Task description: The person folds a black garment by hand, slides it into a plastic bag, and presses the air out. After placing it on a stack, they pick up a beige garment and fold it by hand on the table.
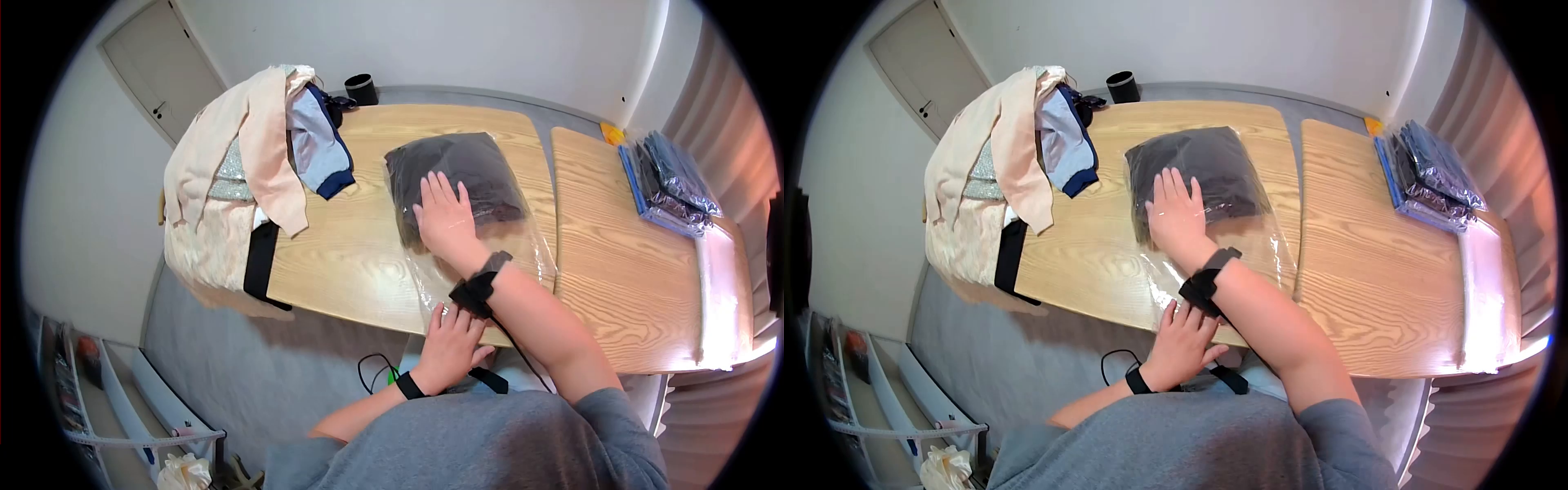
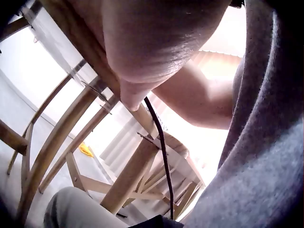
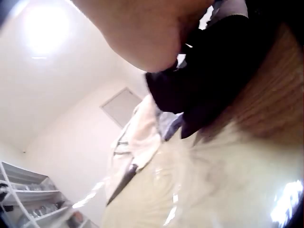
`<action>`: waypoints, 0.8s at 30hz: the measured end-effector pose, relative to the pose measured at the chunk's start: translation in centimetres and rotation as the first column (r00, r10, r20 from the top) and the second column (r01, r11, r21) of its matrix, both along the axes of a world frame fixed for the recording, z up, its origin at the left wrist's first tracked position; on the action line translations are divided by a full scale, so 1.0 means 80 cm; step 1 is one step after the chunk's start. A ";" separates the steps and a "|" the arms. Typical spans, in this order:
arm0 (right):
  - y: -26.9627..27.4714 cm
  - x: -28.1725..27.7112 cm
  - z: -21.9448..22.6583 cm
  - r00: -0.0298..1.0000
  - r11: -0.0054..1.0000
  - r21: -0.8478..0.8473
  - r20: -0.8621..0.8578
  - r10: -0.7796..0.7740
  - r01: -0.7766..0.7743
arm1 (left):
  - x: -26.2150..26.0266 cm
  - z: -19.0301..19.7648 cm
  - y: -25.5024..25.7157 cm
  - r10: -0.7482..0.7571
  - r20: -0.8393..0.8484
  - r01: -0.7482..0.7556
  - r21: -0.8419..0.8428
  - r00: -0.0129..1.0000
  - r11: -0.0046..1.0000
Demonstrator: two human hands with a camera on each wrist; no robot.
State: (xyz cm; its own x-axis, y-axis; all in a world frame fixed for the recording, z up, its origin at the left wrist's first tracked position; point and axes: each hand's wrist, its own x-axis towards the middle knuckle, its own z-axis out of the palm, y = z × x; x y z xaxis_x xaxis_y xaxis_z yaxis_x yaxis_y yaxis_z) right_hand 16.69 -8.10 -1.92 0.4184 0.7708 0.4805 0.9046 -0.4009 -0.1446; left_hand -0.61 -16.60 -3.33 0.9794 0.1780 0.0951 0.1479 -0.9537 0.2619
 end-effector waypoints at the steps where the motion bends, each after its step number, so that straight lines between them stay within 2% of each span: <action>1: 0.016 0.008 0.001 1.000 0.999 0.042 0.009 -0.012 0.011 | 0.001 -0.001 0.002 -0.004 0.002 0.004 0.014 1.000 1.000; 3: 0.036 0.025 0.005 1.000 0.999 0.035 -0.026 0.002 -0.001 | 0.000 -0.010 0.001 0.002 0.131 -0.010 0.065 0.991 0.998; 5: 0.047 0.034 0.010 0.980 0.983 -0.141 -0.174 0.092 -0.117 | -0.001 -0.015 0.001 0.002 0.126 -0.011 0.071 0.992 0.997; 6: 0.054 0.035 0.009 0.971 0.966 -0.229 -0.230 0.064 -0.118 | -0.001 -0.016 0.002 0.001 0.121 -0.009 0.072 0.993 0.997; 9: 0.056 0.024 -0.001 0.978 0.950 -0.284 -0.194 0.076 -0.130 | 0.002 -0.017 0.004 -0.003 0.111 -0.004 0.058 0.994 0.998; 11: 0.062 0.025 -0.012 0.979 0.946 -0.297 -0.190 0.071 -0.127 | 0.000 -0.018 0.004 -0.004 0.104 -0.003 0.065 0.995 0.998; 13: 0.060 0.024 -0.016 0.982 0.966 -0.224 -0.164 0.092 -0.128 | -0.001 -0.021 0.003 -0.005 0.094 -0.001 0.070 0.996 0.998; 15: 0.062 0.023 -0.013 0.985 0.962 -0.247 -0.154 0.079 -0.115 | 0.001 -0.021 0.004 -0.024 0.096 0.016 0.081 0.995 0.997; 17: 0.057 0.025 -0.007 0.979 0.965 -0.219 -0.173 0.106 -0.144 | 0.001 -0.018 0.001 -0.001 0.076 -0.006 0.100 0.997 0.995; 18: 0.052 0.027 -0.002 0.965 0.971 -0.152 -0.216 0.150 -0.185 | 0.002 -0.017 0.001 0.003 0.089 -0.012 0.101 0.996 0.995; 21: 0.023 0.034 0.021 0.969 0.988 -0.126 -0.237 0.062 -0.094 | 0.003 -0.015 -0.002 0.012 0.088 -0.021 0.111 0.996 0.994; 22: 0.009 0.031 0.020 0.987 0.997 0.000 -0.143 -0.071 0.071 | 0.003 -0.012 -0.001 0.010 0.073 -0.018 0.108 0.997 0.994; 23: 0.003 0.034 0.019 0.962 0.961 -0.052 -0.028 -0.272 0.270 | 0.005 -0.012 -0.001 0.007 0.075 -0.015 0.102 0.997 0.995; 24: -0.009 0.035 0.016 0.937 0.933 -0.110 -0.028 -0.348 0.343 | 0.004 -0.013 -0.002 0.007 0.079 -0.015 0.105 0.997 0.994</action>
